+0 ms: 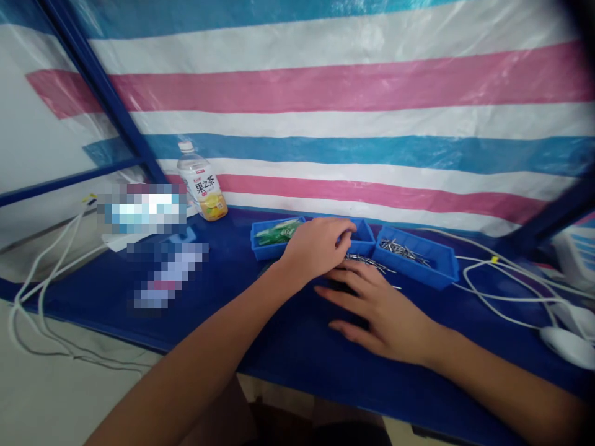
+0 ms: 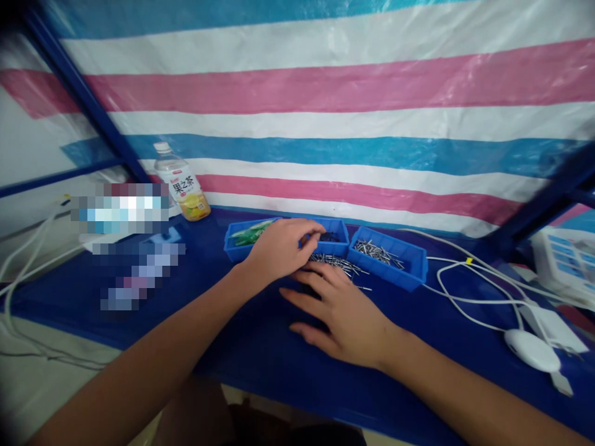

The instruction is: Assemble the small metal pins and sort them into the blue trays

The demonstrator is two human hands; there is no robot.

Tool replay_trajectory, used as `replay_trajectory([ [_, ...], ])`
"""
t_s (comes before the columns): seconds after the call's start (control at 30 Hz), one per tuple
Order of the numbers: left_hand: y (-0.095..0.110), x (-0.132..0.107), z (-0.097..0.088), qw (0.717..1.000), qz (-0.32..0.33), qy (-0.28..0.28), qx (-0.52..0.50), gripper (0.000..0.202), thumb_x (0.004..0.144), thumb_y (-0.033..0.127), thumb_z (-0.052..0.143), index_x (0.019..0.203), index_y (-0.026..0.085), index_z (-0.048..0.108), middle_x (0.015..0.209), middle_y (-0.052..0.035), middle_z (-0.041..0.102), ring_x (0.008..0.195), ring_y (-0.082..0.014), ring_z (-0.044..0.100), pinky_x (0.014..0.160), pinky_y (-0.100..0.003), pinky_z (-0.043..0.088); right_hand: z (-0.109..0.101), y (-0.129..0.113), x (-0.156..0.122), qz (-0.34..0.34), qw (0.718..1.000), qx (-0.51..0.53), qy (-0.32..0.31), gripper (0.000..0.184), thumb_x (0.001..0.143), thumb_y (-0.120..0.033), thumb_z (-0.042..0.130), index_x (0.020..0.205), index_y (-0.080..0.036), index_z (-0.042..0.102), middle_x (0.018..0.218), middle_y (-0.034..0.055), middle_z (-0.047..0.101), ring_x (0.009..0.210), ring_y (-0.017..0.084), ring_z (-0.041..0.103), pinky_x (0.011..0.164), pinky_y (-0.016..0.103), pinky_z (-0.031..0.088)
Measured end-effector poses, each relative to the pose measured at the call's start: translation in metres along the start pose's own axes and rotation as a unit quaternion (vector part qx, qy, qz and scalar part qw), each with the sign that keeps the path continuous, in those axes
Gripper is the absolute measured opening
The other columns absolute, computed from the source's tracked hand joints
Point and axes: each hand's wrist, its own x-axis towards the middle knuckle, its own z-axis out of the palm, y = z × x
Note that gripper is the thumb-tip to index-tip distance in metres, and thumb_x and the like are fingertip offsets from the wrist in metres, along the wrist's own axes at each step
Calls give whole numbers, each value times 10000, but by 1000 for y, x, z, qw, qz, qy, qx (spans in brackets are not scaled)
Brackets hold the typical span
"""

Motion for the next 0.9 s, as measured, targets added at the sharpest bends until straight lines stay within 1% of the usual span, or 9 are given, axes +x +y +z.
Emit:
replay_trajectory([
  [0.03, -1, -2, 3, 1000, 5, 18, 3, 295, 1018, 198, 550, 1200, 223, 782, 1165, -41, 832, 1027, -225, 777, 940, -379, 583, 2, -3, 2, -15, 1000, -1, -22, 531, 1041, -400, 662, 1555, -272, 620, 1592, 144, 586, 1513, 395, 435, 1206, 655, 410],
  [0.1, -5, -7, 7, 999, 16, 39, 13, 293, 1029, 211, 549, 1216, 222, 775, 1176, -36, 829, 1035, -222, 781, 912, -364, 584, 5, -8, 5, -54, 997, -5, -52, 506, 1045, -326, 645, 1550, -317, 630, 1632, 91, 571, 1534, 384, 417, 1233, 667, 369],
  [0.17, -8, -14, 9, 998, 29, 43, 26, 296, 1043, 228, 542, 1228, 226, 773, 1184, -39, 829, 1018, -212, 784, 870, -343, 582, 9, -10, 7, -82, 994, -3, -70, 505, 1026, -249, 642, 1526, -320, 657, 1624, 59, 593, 1549, 369, 408, 1265, 664, 326],
  [0.23, -10, -18, 11, 998, 42, 43, 34, 302, 1051, 236, 535, 1240, 235, 771, 1194, -37, 830, 1000, -200, 785, 831, -322, 576, 11, -8, 9, -88, 993, 2, -73, 490, 1016, -214, 640, 1497, -298, 685, 1577, 57, 643, 1547, 352, 423, 1282, 649, 315],
  [0.33, -15, -22, 13, 997, 50, 40, 41, 305, 1048, 232, 536, 1245, 243, 769, 1200, -31, 831, 1005, -195, 787, 817, -313, 576, 13, -3, 11, -86, 994, -6, -62, 442, 1039, -202, 614, 1461, -285, 713, 1513, 63, 696, 1529, 342, 455, 1271, 643, 339],
  [0.5, -23, -24, 15, 998, 49, 38, 31, 302, 1052, 241, 531, 1228, 241, 777, 1185, -23, 835, 1022, -197, 795, 848, -321, 591, 12, 10, 12, -83, 994, -52, -43, 378, 1075, -170, 561, 1397, -244, 745, 1448, 69, 738, 1476, 350, 512, 1234, 615, 403],
  [0.63, -26, -24, 14, 998, 40, 37, 13, 295, 1045, 236, 542, 1221, 234, 778, 1208, -31, 831, 1042, -199, 794, 900, -331, 597, 11, 18, 10, -81, 992, -97, -26, 380, 1066, -135, 580, 1399, -220, 741, 1392, 83, 766, 1405, 355, 566, 1172, 599, 473],
  [0.77, -27, -24, 14, 999, 35, 33, -2, 281, 1042, 231, 548, 1205, 225, 777, 1173, -38, 834, 1017, -193, 791, 895, -326, 595, 11, 19, 9, -74, 985, -153, -6, 344, 1045, -116, 617, 1337, -207, 774, 1304, 103, 799, 1315, 353, 620, 1117, 585, 512],
  [0.9, -28, -25, 17, 998, 40, 39, -11, 269, 1035, 216, 557, 1191, 223, 777, 1171, -25, 835, 1015, -187, 793, 886, -317, 591, 10, 16, 9, -83, 980, -180, -3, 288, 1056, -133, 611, 1272, -189, 794, 1256, 106, 810, 1252, 336, 642, 1070, 533, 537],
])
